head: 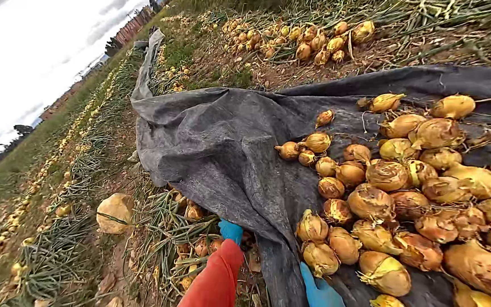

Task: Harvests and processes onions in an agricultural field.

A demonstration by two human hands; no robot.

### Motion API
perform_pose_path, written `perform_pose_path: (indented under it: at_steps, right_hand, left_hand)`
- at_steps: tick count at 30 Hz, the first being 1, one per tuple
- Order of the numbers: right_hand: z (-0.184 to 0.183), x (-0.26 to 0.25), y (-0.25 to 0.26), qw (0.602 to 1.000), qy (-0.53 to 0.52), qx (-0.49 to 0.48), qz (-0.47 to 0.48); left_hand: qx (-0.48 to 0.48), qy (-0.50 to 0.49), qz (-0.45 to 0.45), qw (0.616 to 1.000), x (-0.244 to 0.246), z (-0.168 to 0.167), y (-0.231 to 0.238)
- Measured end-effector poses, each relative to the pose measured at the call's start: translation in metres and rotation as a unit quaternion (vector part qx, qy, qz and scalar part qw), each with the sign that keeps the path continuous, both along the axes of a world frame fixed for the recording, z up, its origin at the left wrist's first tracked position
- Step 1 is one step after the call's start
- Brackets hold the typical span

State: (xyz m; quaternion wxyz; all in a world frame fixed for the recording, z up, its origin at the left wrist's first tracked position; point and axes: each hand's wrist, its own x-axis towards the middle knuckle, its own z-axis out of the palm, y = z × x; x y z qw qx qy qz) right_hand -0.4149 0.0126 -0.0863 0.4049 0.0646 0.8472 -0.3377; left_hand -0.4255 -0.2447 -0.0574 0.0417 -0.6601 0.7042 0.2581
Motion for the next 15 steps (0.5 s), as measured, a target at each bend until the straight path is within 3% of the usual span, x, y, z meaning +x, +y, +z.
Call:
perform_pose_path:
  at_steps: [2,3,7,11,15]
  right_hand:
    - [0.001,-0.002,0.000,1.000,-0.019,0.006,0.005]
    - [0.000,-0.002,0.000,1.000,-0.027,0.008,0.010]
    - [0.000,-0.003,0.001,0.999,-0.025,0.006,0.021]
    - [-0.002,-0.003,-0.003,0.999,0.004,0.026,0.020]
    - [-0.003,-0.004,-0.004,0.999,0.024,0.017,0.014]
  left_hand:
    - [-0.033,0.107,0.142,0.983,-0.015,-0.019,0.009]
    - [-0.055,0.120,0.165,0.977,-0.017,-0.026,0.010]
    - [-0.027,-0.002,-0.077,0.997,0.024,-0.006,-0.003]
    - [0.087,-0.054,-0.259,0.961,0.092,0.069,-0.001]
    - [0.173,-0.040,-0.326,0.929,0.142,0.176,0.006]
